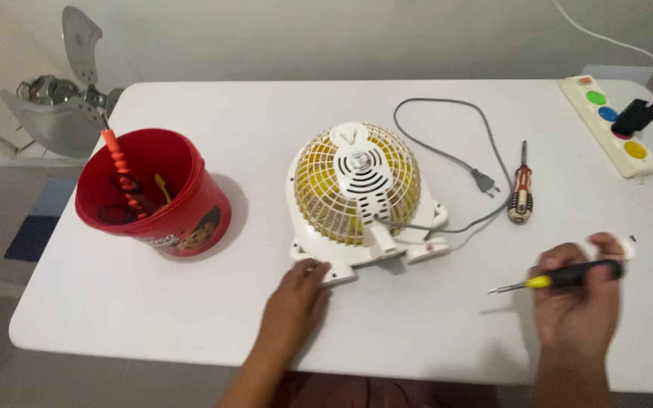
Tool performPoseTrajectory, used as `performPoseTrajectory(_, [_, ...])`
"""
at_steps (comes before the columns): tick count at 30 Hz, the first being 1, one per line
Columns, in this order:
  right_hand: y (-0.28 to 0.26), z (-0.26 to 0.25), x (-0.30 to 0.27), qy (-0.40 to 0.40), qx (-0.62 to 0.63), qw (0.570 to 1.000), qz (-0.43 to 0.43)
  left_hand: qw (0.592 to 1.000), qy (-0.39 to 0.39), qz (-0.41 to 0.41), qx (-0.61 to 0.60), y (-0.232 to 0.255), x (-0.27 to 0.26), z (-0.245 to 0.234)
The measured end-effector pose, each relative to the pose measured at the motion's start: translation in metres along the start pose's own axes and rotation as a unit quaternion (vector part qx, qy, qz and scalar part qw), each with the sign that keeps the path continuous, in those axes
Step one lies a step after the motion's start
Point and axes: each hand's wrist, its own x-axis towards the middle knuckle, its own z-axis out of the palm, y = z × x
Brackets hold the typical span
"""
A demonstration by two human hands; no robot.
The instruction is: The person unplugs a yellow and blue cartoon-style electric fan, removes the front grille and central cap, then uses a screwdriver to remove screws from the back of the fan base. The person continues to unscrew multiple fasteners from the rear housing.
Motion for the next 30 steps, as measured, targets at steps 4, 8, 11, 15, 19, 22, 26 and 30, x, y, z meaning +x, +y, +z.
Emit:
performPoseTrajectory(4, [0.019,0.049,-0.02,-0.052,-0.048,0.996,0.058,0.997,0.043,0.052,0.029,0.016,-0.009,0.016])
performPoseTrajectory(8, [0.037,0.089,-0.047,-0.138,-0.22,0.966,-0.002,0.995,0.046,0.081,0.033,0.022,-0.013,0.022])
performPoseTrajectory(11, [0.061,0.11,-0.047,-0.23,-0.283,0.928,-0.075,0.994,0.055,0.094,0.022,0.018,-0.013,0.027])
performPoseTrajectory(15, [0.075,0.13,-0.047,-0.27,-0.428,0.854,-0.123,0.993,0.057,0.105,0.012,0.015,-0.012,0.026])
performPoseTrajectory(19, [0.078,0.137,-0.043,-0.283,-0.481,0.824,-0.092,0.993,0.046,0.109,0.015,0.014,-0.012,0.026])
performPoseTrajectory(22, [0.077,0.14,-0.038,-0.308,-0.499,0.802,-0.113,0.992,0.045,0.115,0.013,0.013,-0.012,0.027])
performPoseTrajectory(26, [0.074,0.147,-0.041,-0.286,-0.508,0.811,-0.057,0.99,0.066,0.128,0.011,0.012,-0.012,0.029])
performPoseTrajectory(30, [0.071,0.159,-0.038,-0.321,-0.535,0.779,-0.07,0.989,0.072,0.13,0.015,0.011,-0.012,0.03])
